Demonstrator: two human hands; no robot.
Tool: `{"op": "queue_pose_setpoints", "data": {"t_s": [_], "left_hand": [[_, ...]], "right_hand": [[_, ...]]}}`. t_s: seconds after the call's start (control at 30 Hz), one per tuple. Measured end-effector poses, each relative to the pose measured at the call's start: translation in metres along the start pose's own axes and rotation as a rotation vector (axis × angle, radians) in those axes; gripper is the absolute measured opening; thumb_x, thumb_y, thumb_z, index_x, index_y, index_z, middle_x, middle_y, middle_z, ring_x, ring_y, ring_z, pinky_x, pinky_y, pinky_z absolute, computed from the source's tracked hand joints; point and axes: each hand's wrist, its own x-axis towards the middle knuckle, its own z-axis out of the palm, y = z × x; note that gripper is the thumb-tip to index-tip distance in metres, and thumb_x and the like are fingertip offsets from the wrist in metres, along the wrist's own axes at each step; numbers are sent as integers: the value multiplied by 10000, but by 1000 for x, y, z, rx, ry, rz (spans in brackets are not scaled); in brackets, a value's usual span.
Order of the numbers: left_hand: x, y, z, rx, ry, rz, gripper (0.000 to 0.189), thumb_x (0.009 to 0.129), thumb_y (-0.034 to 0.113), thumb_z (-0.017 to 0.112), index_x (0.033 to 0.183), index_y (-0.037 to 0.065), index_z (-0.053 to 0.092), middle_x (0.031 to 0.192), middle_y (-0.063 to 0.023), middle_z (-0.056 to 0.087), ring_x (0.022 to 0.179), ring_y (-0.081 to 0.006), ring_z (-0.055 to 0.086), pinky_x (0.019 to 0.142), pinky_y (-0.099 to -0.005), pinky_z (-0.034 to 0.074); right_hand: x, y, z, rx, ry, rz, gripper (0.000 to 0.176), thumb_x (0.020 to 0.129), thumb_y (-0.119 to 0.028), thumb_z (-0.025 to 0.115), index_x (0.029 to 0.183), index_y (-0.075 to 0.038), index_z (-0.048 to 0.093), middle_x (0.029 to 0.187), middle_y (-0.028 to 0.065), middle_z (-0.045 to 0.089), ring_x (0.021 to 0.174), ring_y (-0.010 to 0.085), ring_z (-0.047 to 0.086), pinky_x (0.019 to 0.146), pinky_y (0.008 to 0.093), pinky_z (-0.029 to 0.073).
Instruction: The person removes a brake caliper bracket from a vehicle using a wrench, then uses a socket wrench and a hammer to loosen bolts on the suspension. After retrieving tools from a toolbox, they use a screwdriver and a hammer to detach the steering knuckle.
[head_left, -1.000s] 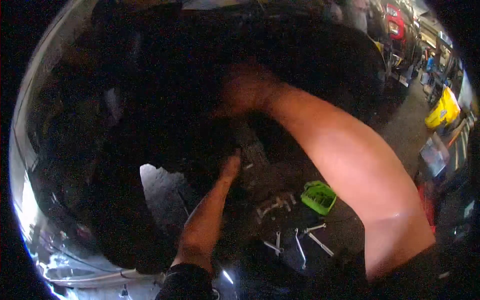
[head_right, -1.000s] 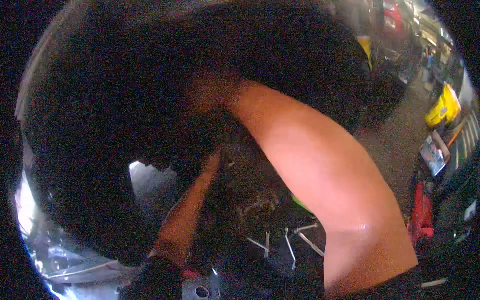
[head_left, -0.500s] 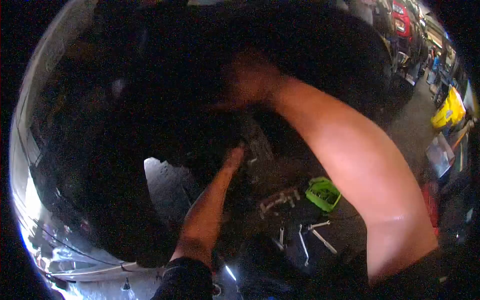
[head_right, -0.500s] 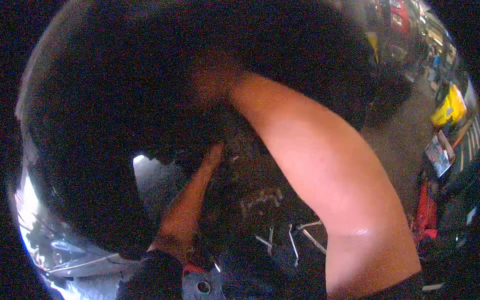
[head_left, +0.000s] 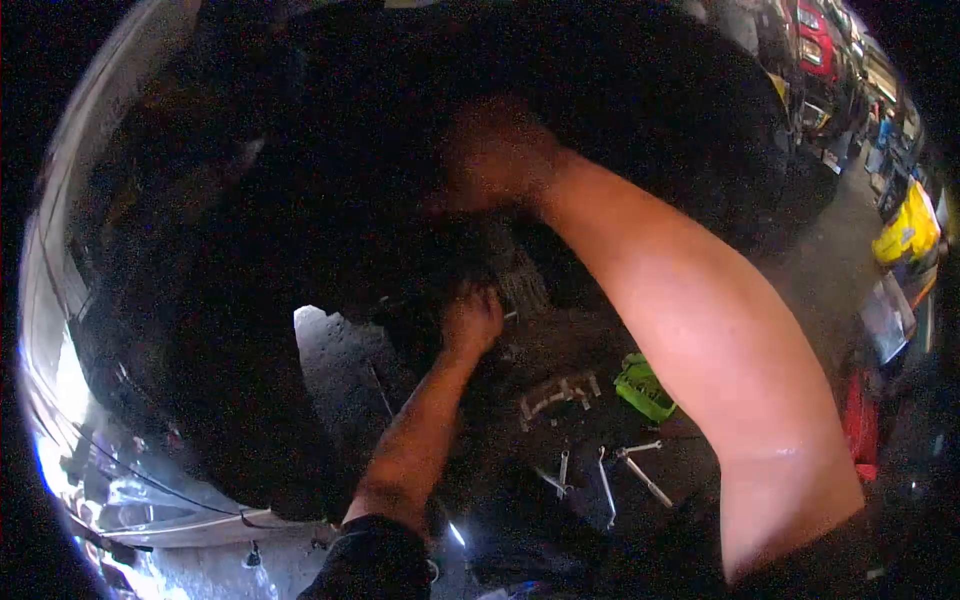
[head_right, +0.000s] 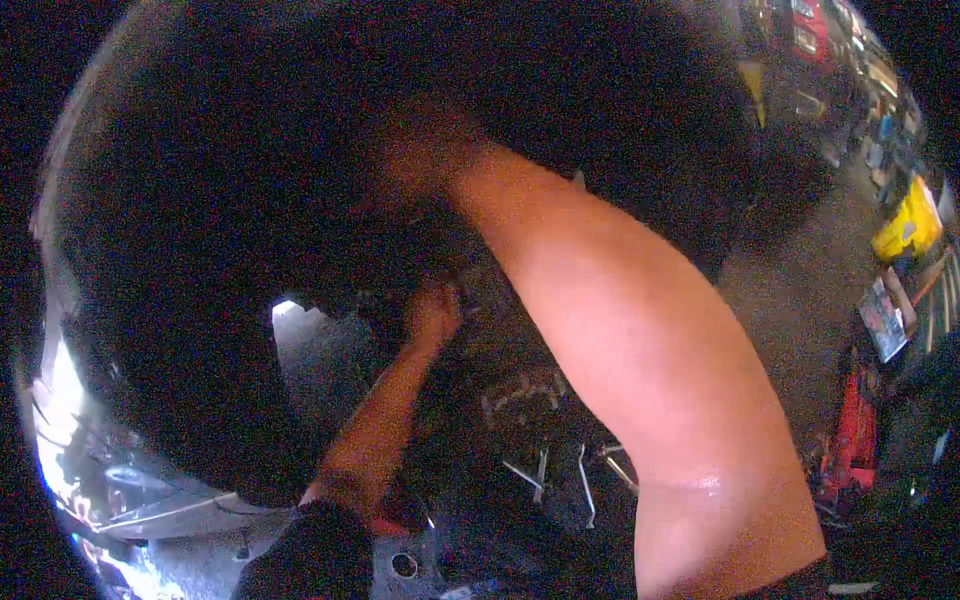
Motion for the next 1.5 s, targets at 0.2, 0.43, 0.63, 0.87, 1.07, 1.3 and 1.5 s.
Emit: {"op": "queue_pose_setpoints", "data": {"t_s": [0.2, 0.43, 0.63, 0.87, 1.07, 1.3, 1.5], "left_hand": [[41, 37, -77, 372, -547, 78, 394, 720, 294, 567, 1036, 59, 585, 1109, -182, 535, 997, -328, 533, 808, -425, 437], [50, 37, -53, 295, -529, -135, 393, 718, 274, 572, 1062, 85, 587, 1087, -151, 562, 985, -304, 547, 832, -414, 429], [46, 27, -54, 332, -606, -51, 394, 744, 311, 536, 1066, 90, 586, 1117, -125, 554, 1002, -322, 535, 854, -436, 419], [72, 3, -50, -115, -833, 67, 431, 746, 330, 522, 1044, 23, 575, 1081, -190, 551, 989, -329, 534, 858, -449, 397], [42, 3, -55, -155, -720, -19, 497, 797, 382, 482, 1069, -30, 537, 1114, -249, 509, 1023, -363, 498, 877, -448, 376], [4, 8, -19, -491, -115, -254, 518, 854, 430, 412, 1113, -8, 505, 1147, -252, 479, 1049, -410, 449, 890, -448, 361], [13, -10, 0, -835, -383, -416, 548, 868, 450, 372, 1237, 46, 409, 1191, -244, 445, 1086, -401, 427, 893, -474, 354]], "right_hand": [[7, 6, 34, 112, 240, 33, 576, 651, -611, 559, 764, -57, 669, 800, 164, 619, 800, 331, 590, 758, 429, 466], [-3, -2, 3, 15, 76, 13, 598, 651, -635, 545, 784, -65, 668, 856, 164, 618, 833, 322, 586, 779, 429, 460], [-7, -16, -9, 117, -23, 119, 598, 649, -636, 553, 797, -67, 667, 870, 163, 622, 840, 314, 591, 780, 425, 461], [-1, -1, 0, -37, 50, 24, 564, 645, -608, 569, 801, -76, 671, 821, 162, 622, 802, 323, 597, 760, 427, 471], [-3, -9, -2, 37, 107, 6, 600, 640, -638, 552, 764, -63, 666, 809, 166, 620, 786, 335, 596, 737, 436, 476], [3, 2, 15, 59, 223, 21, 632, 655, -660, 528, 760, -50, 659, 802, 164, 622, 746, 337, 603, 695, 436, 489], [-11, -12, -2, 45, 112, 24, 652, 648, -665, 537, 809, -44, 653, 794, 180, 617, 790, 336, 598, 743, 431, 474]]}}
